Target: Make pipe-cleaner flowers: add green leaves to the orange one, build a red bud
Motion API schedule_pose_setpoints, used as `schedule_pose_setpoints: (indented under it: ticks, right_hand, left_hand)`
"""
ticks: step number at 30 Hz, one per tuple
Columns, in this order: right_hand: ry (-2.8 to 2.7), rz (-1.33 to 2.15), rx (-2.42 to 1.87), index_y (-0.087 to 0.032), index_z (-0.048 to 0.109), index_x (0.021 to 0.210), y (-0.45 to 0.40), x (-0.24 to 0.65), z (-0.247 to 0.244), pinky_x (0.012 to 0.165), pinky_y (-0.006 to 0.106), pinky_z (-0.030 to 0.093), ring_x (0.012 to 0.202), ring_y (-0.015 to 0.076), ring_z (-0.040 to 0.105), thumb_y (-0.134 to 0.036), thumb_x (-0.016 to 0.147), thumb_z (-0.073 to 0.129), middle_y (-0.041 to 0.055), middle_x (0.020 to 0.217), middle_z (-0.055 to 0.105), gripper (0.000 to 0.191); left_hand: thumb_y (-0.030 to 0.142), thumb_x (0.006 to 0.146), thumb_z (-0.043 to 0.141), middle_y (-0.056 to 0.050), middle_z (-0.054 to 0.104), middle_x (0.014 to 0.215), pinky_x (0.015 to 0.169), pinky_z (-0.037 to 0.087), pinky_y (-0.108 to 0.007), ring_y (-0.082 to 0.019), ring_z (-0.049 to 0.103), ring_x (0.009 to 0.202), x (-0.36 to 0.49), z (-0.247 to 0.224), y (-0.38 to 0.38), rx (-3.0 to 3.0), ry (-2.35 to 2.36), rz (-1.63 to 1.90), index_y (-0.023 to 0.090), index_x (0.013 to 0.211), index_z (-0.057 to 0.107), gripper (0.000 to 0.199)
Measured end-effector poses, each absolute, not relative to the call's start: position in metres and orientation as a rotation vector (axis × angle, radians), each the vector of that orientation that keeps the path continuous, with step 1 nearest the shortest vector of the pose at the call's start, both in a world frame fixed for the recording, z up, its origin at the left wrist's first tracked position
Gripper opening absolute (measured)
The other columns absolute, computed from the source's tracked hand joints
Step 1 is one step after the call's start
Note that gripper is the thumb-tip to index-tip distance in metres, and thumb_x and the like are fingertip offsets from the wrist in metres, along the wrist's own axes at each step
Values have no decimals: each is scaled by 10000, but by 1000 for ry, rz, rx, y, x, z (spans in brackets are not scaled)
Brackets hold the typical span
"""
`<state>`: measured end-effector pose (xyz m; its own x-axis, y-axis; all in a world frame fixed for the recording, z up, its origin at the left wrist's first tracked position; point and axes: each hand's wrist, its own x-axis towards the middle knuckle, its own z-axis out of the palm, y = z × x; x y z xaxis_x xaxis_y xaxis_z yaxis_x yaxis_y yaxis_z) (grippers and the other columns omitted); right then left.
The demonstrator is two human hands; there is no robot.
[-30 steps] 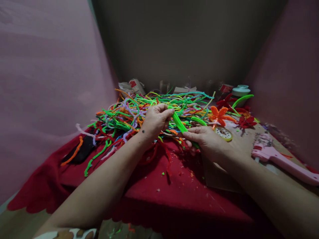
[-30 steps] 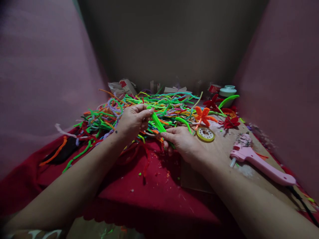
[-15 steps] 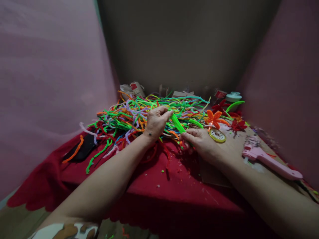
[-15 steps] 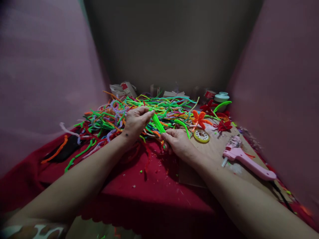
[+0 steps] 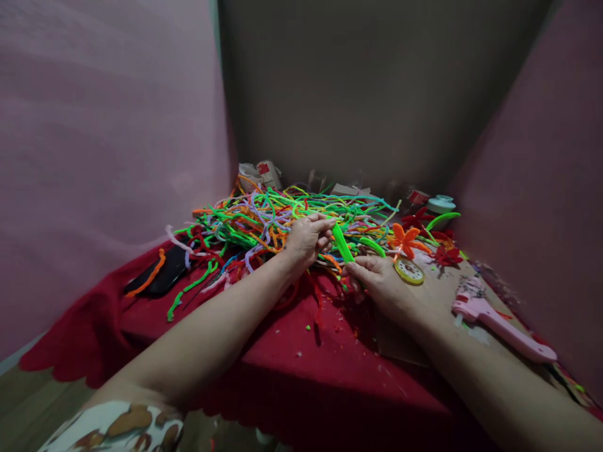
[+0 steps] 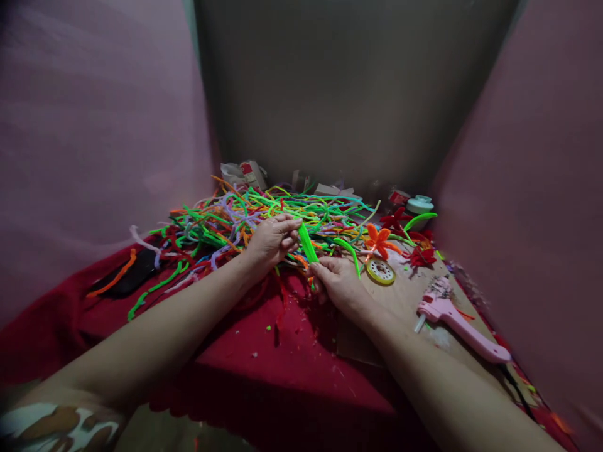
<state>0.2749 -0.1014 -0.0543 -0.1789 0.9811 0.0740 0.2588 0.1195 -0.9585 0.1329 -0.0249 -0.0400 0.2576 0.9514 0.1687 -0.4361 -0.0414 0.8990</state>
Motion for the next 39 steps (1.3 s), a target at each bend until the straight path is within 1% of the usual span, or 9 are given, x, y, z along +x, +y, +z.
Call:
schedule_pose_setpoints:
  ticks: [5,8,12,17,21,25,29,34,39]
  right_hand:
    - [-1662,1120,-1271,-204,503,514,-107,269,-50,388,229,329,346,99,409,-371,775,508,-37,374,457,309]
    - [-1688,1047,-1318,-205,480,471,-110,268,-46,402,229,335,356,96,407,-356,791,482,-31,377,455,354]
    - [-1697,954,-1380,-200,485,436,-112,269,-41,416,230,337,379,92,422,-290,787,495,-21,413,478,362]
    - [-1661,923,-1389,-203,482,457,-112,269,-42,403,230,310,362,86,403,-303,786,510,-33,403,475,345]
    - [-1612,968,-1355,-204,464,497,-111,269,-47,383,222,295,347,82,392,-322,770,543,-51,395,456,308]
    - [-1530,1054,-1324,-197,498,529,-108,270,-49,376,224,305,349,90,413,-344,775,545,-42,408,477,290]
    - [-1493,1126,-1282,-186,519,515,-104,270,-53,377,226,316,346,93,425,-357,778,554,-32,405,475,315]
    - [-1454,1196,-1243,-173,525,483,-103,269,-60,391,212,329,357,79,418,-386,823,498,-24,422,470,402]
    - [-1419,1255,-1275,-169,553,533,-107,267,-59,416,199,334,386,74,418,-355,827,504,-24,447,479,351]
  left_hand:
    - [168,654,643,111,323,399,321,247,-165,-20,235,298,126,-40,-22,1084,552,1057,150,681,516,131]
    - [171,681,608,106,291,406,322,238,-169,-20,222,301,120,-39,-17,1093,519,936,115,717,583,71]
    - [200,711,616,90,325,451,327,212,-163,-15,238,318,117,-38,-16,1110,449,839,128,711,575,83]
    - [247,709,691,93,325,447,325,194,-168,-21,262,327,116,-36,-23,1251,432,823,169,613,459,263]
    - [280,712,684,86,367,408,323,220,-183,-31,300,300,118,-39,-24,1378,535,861,167,607,482,254]
    - [230,738,612,61,433,386,322,237,-183,-40,352,286,123,-38,-26,1534,740,1010,162,531,464,263]
    - [214,750,571,67,449,371,326,247,-175,-43,375,277,126,-35,-30,1556,887,1091,160,526,478,248]
    - [241,730,602,82,418,353,337,239,-168,-32,353,287,128,-36,-31,1564,899,1126,152,513,474,267]
    - [276,740,616,81,416,374,322,230,-180,-41,335,285,125,-42,-25,1395,791,1017,161,564,470,256]
